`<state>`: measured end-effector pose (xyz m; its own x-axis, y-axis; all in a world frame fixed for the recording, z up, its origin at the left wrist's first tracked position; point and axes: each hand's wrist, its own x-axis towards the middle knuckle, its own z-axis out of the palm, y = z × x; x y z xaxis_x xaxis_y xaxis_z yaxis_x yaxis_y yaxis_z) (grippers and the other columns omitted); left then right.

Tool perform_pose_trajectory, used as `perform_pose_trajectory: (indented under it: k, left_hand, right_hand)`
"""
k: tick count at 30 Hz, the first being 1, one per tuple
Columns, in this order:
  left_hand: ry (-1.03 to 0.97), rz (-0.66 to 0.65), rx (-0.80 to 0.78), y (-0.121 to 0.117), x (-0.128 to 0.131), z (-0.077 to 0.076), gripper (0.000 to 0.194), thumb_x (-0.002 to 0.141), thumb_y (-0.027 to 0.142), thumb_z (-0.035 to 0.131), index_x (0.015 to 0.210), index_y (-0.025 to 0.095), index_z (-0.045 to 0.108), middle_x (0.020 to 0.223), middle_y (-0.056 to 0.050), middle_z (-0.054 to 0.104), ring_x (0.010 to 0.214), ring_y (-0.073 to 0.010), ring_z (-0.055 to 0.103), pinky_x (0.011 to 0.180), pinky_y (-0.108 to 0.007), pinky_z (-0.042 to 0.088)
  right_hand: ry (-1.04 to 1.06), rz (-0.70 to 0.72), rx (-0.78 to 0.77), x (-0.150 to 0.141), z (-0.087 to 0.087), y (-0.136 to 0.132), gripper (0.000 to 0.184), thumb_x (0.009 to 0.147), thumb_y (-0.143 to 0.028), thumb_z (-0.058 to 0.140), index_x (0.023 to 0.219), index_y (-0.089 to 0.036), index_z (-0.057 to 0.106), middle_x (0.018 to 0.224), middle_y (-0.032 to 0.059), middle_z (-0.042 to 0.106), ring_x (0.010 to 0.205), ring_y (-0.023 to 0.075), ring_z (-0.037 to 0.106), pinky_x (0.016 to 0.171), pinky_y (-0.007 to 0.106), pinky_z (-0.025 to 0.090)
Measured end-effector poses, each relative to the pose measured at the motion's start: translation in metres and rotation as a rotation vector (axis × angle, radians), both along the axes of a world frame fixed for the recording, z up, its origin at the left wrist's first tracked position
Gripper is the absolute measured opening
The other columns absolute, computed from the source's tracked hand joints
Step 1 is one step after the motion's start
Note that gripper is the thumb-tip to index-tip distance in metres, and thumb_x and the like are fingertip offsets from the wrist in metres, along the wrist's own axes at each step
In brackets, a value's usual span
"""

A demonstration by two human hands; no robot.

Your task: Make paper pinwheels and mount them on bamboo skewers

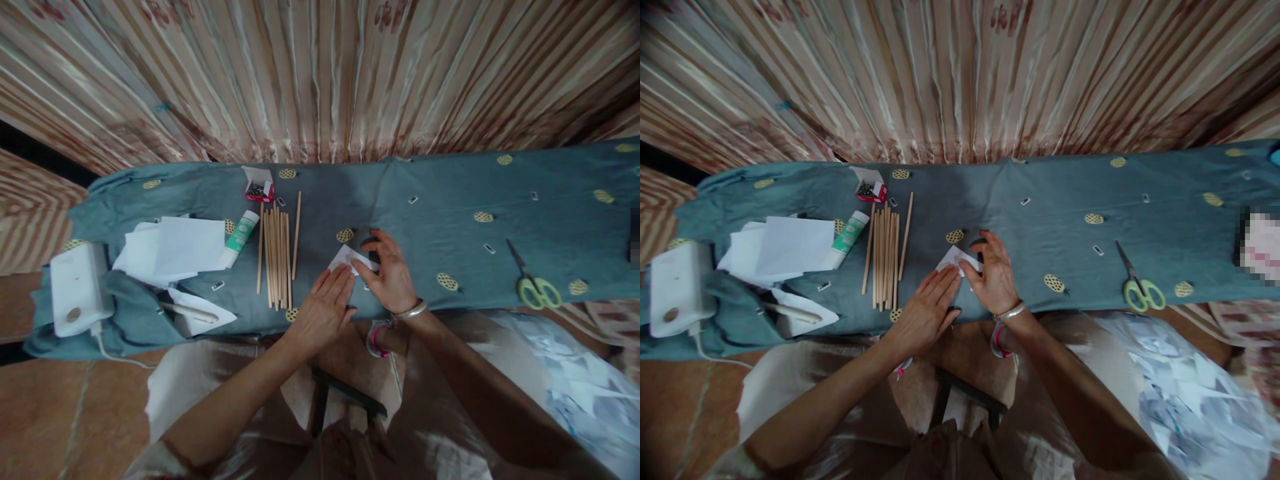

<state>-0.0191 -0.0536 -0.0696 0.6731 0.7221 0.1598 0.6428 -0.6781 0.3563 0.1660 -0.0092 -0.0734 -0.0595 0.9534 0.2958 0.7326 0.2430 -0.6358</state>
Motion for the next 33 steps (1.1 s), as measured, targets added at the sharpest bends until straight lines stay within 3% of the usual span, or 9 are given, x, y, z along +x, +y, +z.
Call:
perform_pose_trajectory:
  k: [11,16,25,33]
  left_hand:
    - [0.030,0.014,0.013,0.001,0.003,0.001,0.058,0.097,0.033,0.047,0.144,0.001,0.035,0.150,-0.024,0.043,0.144,-0.0319,0.034,0.117,-0.050,0.032]
    - [0.024,0.003,0.017,0.002,-0.002,0.001,0.059,0.097,0.038,0.047,0.143,0.002,0.037,0.148,-0.024,0.045,0.144,-0.0313,0.034,0.116,-0.050,0.034]
    - [0.076,0.034,0.048,-0.025,-0.044,0.005,0.062,0.096,0.037,0.049,0.148,0.007,0.034,0.152,-0.021,0.040,0.144,-0.0310,0.035,0.114,-0.049,0.039]
    - [0.020,0.089,0.060,-0.031,-0.042,-0.001,0.062,0.097,0.035,0.048,0.151,0.012,0.030,0.151,-0.021,0.043,0.145,-0.0308,0.034,0.113,-0.053,0.038]
  right_hand:
    - [-0.128,-0.019,0.006,0.000,-0.004,-0.017,0.049,0.092,-0.057,0.048,0.117,-0.016,0.057,0.143,0.0221,0.049,0.140,0.0347,0.039,0.109,0.056,0.036]
    - [-0.163,-0.006,-0.014,0.004,-0.006,-0.018,0.046,0.095,-0.052,0.044,0.122,-0.017,0.056,0.147,0.0212,0.046,0.142,0.0336,0.037,0.111,0.055,0.035]
    - [-0.091,-0.076,0.013,0.032,-0.014,-0.021,0.032,0.094,-0.038,0.045,0.116,-0.018,0.056,0.145,0.0192,0.048,0.141,0.0324,0.038,0.110,0.054,0.035]
    - [-0.058,-0.041,0.010,0.028,-0.006,-0.020,0.032,0.095,-0.036,0.041,0.114,-0.019,0.061,0.141,0.0172,0.052,0.135,0.0314,0.045,0.109,0.055,0.036]
